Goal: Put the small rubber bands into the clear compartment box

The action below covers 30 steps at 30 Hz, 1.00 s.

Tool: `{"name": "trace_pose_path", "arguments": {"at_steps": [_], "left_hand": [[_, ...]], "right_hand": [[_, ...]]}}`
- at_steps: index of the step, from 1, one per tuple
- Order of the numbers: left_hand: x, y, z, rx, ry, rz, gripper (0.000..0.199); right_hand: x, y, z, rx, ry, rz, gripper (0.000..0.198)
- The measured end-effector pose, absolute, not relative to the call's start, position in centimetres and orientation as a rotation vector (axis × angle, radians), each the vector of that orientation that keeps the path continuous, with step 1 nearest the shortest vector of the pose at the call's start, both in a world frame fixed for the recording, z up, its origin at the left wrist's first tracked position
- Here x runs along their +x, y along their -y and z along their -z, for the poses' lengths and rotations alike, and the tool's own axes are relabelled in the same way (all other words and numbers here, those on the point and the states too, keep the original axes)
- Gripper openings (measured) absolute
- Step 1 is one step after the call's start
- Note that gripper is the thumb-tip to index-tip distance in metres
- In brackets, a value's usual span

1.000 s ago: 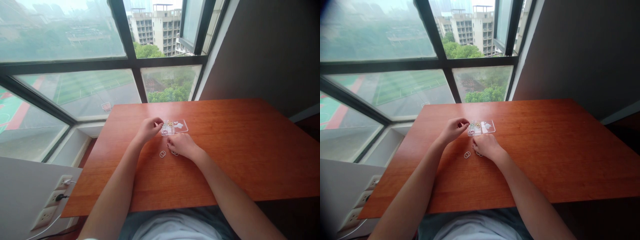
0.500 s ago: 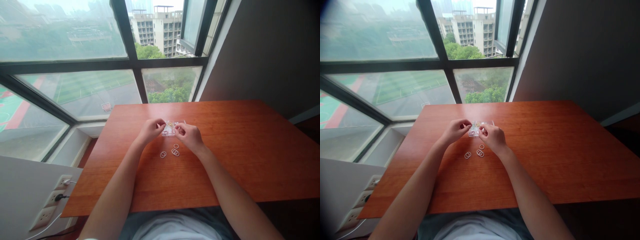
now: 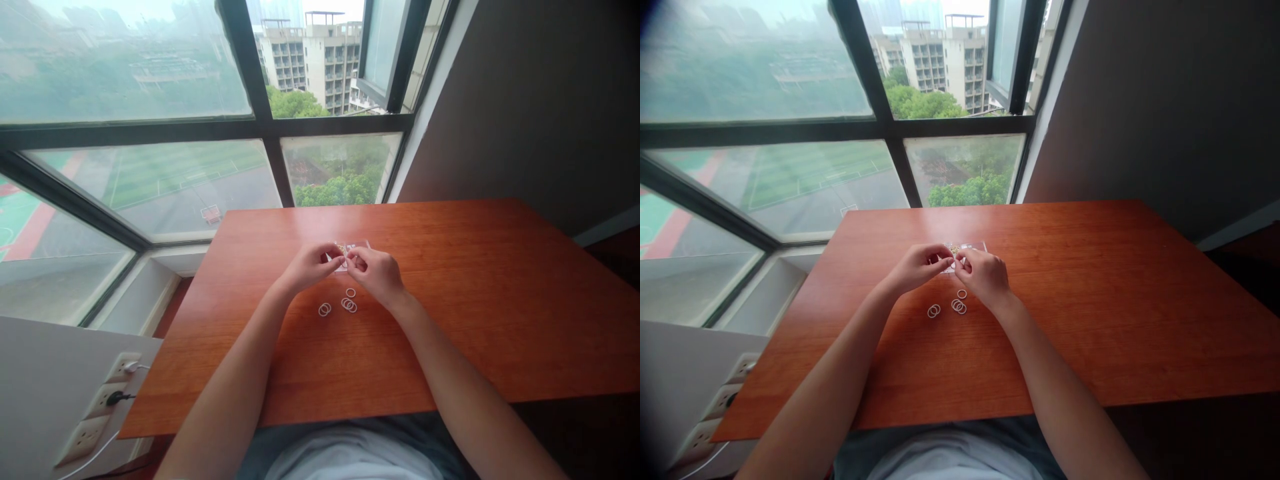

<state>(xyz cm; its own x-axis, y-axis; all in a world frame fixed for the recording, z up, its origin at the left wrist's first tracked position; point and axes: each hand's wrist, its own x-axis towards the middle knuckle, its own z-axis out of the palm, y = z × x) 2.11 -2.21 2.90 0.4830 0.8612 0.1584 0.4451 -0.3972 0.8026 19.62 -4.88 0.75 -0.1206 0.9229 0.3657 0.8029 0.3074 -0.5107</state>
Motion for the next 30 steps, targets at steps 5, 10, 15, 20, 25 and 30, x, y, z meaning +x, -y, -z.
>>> {"name": "trace_pose_path", "arguments": {"at_steps": [5, 10, 15, 20, 25, 30], "left_hand": [[2.6, 2.4, -3.0, 2.024, -1.075, -0.765, 0.016], [2.7, 2.3, -2.8, 2.031, -1.087, -0.762, 0.016], [1.6, 1.7, -2.4, 2.052, -1.134, -0.769, 0.019], [-0.1, 0.6, -1.5, 2.078, -1.265, -0.833, 0.020], [-0.6, 0.3, -1.2, 2.104, -1.287, -0.841, 0.021], [-0.5, 0.4, -1.2, 2.110, -1.297, -0.832, 0.022]], "right_hand": [[19.6, 4.9, -0.8, -1.535, 1.977, -0.240, 0.017], [19.7, 4.9, -0.7, -1.517, 1.996, -0.244, 0.018], [20.0, 4.7, -0.7, -1.485, 1.965, -0.234, 0.019], [20.1, 4.7, -0.8, -1.470, 1.958, -0.230, 0.018], [20.0, 4.7, -0.8, -1.475, 1.974, -0.241, 0.018], [20.2, 4.7, -0.7, -1.464, 1.971, -0.236, 0.018]]}}
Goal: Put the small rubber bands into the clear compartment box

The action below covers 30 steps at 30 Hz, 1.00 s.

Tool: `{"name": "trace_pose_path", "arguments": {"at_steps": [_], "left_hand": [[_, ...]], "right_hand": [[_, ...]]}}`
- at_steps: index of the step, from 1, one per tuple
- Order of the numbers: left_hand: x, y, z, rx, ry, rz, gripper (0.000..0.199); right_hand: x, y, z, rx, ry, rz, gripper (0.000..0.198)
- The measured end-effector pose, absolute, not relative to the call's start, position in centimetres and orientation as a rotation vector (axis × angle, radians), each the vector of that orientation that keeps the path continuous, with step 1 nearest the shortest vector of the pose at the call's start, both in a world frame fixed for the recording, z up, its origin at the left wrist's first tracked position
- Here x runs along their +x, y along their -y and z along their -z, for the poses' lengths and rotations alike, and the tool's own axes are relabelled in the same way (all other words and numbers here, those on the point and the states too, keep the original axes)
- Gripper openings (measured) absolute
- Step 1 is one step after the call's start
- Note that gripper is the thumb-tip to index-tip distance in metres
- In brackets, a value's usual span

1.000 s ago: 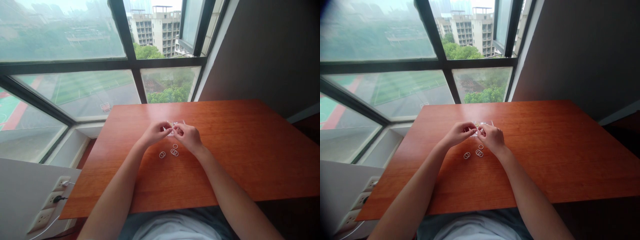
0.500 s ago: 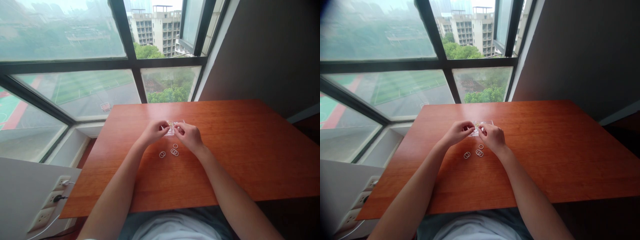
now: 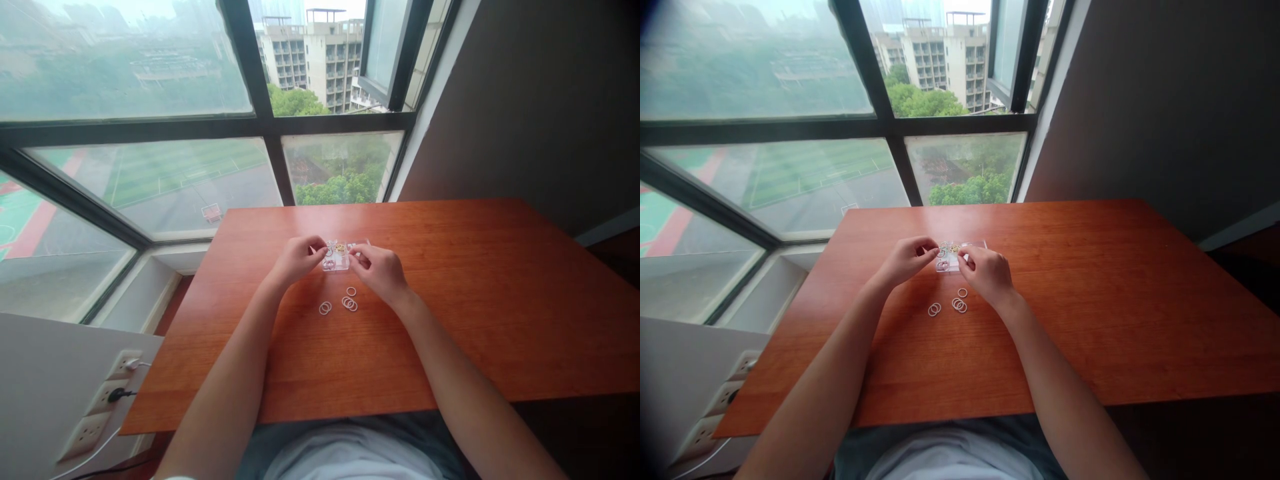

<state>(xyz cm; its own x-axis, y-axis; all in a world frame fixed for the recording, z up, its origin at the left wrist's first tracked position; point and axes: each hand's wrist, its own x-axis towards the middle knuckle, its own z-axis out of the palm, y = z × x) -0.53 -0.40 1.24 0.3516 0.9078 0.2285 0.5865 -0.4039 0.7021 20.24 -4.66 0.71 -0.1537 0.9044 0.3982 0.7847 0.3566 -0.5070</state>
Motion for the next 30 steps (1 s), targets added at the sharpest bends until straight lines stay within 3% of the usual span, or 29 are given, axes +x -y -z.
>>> {"name": "trace_pose_path", "arguments": {"at_steps": [9, 24, 30], "left_hand": [[-0.9, 0.2, -1.2, 2.083, -1.356, -0.879, 0.018], [-0.8, 0.4, -1.3, 2.101, -1.370, -0.869, 0.018], [-0.8, 0.4, -1.2, 2.101, -1.371, -0.869, 0.018]], "right_hand": [[20.9, 4.4, -0.7, -1.461, 2.009, -0.245, 0.018], [21.7, 4.7, -1.1, -1.421, 2.490, -0.634, 0.013], [21.4, 4.8, -0.6, -1.482, 2.553, -0.613, 0.015]]}}
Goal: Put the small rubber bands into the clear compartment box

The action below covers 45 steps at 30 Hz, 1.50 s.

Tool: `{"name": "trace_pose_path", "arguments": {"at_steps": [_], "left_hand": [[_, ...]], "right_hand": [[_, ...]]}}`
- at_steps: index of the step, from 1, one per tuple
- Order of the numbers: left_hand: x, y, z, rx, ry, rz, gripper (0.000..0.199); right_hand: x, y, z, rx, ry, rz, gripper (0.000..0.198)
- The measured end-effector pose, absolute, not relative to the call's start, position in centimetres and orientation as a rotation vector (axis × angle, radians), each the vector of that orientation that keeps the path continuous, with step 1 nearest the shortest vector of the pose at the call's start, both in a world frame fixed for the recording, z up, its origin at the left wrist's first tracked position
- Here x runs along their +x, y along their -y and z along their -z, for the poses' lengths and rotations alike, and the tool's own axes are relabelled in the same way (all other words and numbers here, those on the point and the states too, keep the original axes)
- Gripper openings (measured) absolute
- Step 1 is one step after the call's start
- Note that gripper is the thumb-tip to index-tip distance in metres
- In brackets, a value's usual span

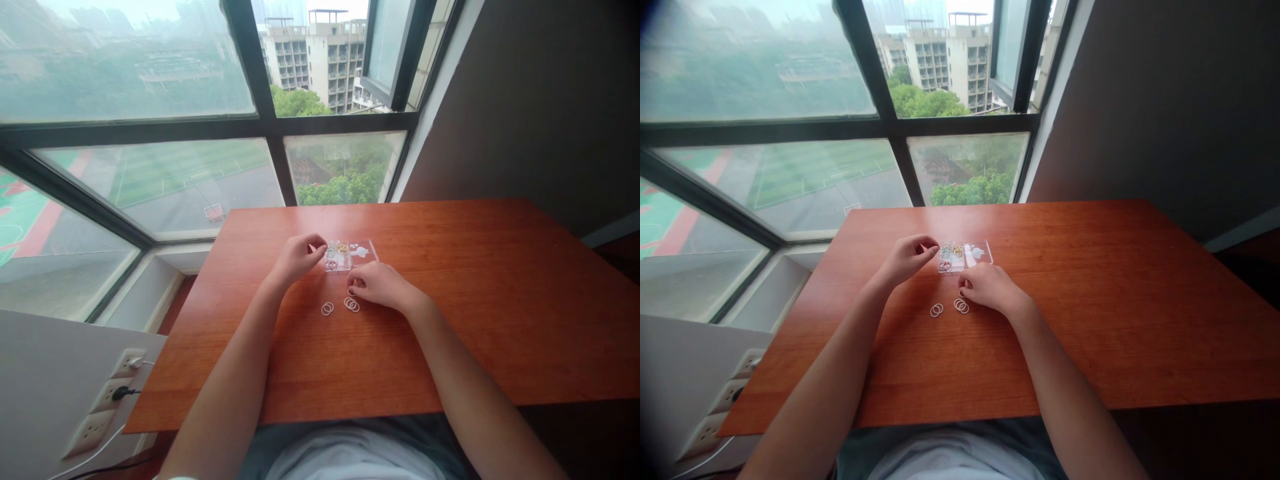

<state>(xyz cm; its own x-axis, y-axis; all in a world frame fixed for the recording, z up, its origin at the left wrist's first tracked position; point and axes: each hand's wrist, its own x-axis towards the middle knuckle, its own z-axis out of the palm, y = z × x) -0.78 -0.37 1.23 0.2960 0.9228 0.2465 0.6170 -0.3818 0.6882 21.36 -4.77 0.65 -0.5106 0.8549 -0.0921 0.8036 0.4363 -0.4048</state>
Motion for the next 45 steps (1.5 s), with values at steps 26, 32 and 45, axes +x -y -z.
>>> {"name": "trace_pose_path", "arguments": {"at_steps": [26, 32, 45], "left_hand": [[-0.8, 0.3, -1.4, 2.120, -1.334, -0.874, 0.019], [-0.6, 0.4, -1.3, 2.104, -1.324, -0.862, 0.019], [2.1, 2.0, -2.5, 1.975, -1.078, -0.767, 0.021]], "right_hand": [[19.8, 4.8, -0.4, -1.507, 2.332, -0.340, 0.011], [20.2, 4.6, -0.7, -1.499, 2.065, -0.251, 0.011], [20.0, 4.7, -0.7, -1.515, 1.988, -0.229, 0.018]]}}
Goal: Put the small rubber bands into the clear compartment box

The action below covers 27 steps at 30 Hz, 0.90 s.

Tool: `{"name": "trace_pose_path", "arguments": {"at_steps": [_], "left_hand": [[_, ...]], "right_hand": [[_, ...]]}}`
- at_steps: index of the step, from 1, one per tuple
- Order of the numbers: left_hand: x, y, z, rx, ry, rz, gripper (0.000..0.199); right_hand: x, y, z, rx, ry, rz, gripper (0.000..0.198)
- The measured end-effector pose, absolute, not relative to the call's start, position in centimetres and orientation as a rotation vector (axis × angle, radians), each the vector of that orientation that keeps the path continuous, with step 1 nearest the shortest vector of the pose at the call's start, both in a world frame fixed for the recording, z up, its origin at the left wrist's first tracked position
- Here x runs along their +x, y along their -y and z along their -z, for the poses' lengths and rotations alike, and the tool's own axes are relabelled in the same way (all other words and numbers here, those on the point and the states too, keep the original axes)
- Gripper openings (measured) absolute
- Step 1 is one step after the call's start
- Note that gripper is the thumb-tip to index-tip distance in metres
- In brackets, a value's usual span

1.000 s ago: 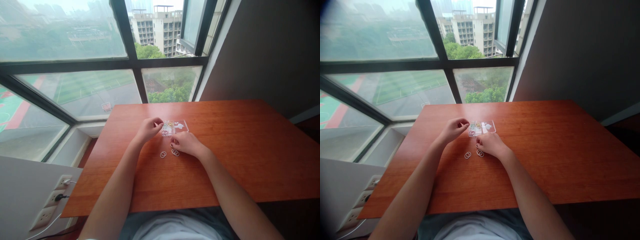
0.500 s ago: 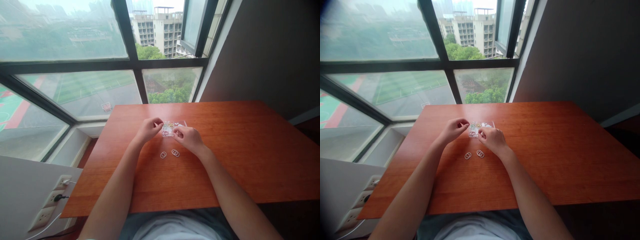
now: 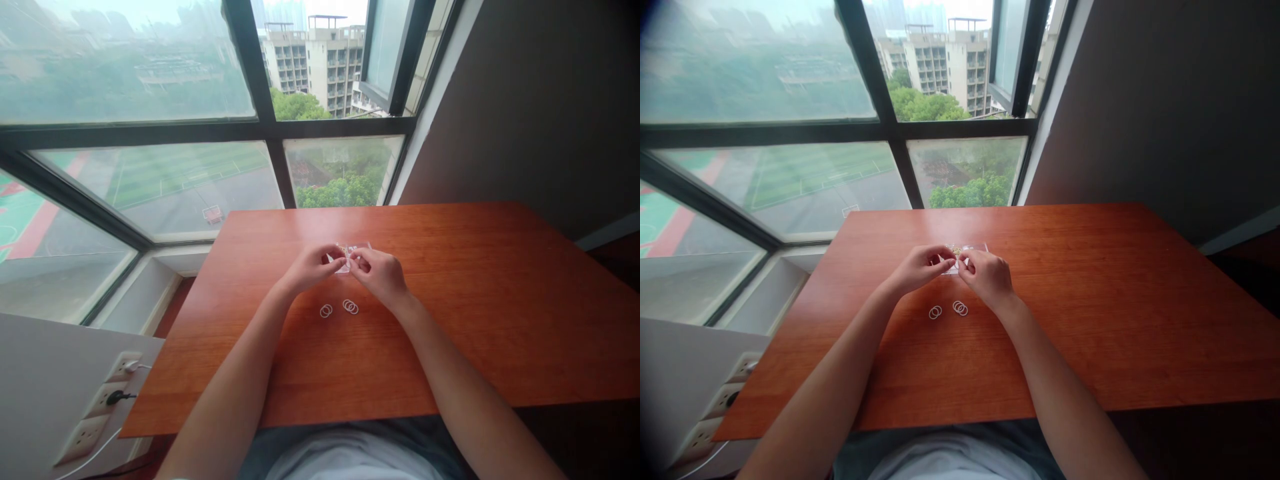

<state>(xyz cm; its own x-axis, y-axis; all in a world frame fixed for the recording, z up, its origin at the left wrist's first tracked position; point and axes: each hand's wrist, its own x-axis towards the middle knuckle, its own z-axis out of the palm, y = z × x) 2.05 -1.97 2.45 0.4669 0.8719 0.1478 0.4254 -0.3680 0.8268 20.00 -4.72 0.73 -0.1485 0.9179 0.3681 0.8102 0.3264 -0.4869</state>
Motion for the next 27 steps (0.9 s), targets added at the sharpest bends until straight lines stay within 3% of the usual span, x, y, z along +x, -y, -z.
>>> {"name": "trace_pose_path", "arguments": {"at_steps": [17, 27], "left_hand": [[0.5, 0.3, -0.6, 2.043, -1.346, -1.016, 0.014], [1.9, 0.7, -0.2, 2.118, -1.252, -0.959, 0.012]], "right_hand": [[20.4, 4.4, -0.6, -1.568, 2.083, -0.296, 0.016], [20.8, 4.4, -0.8, -1.641, 2.252, -0.394, 0.015]]}}
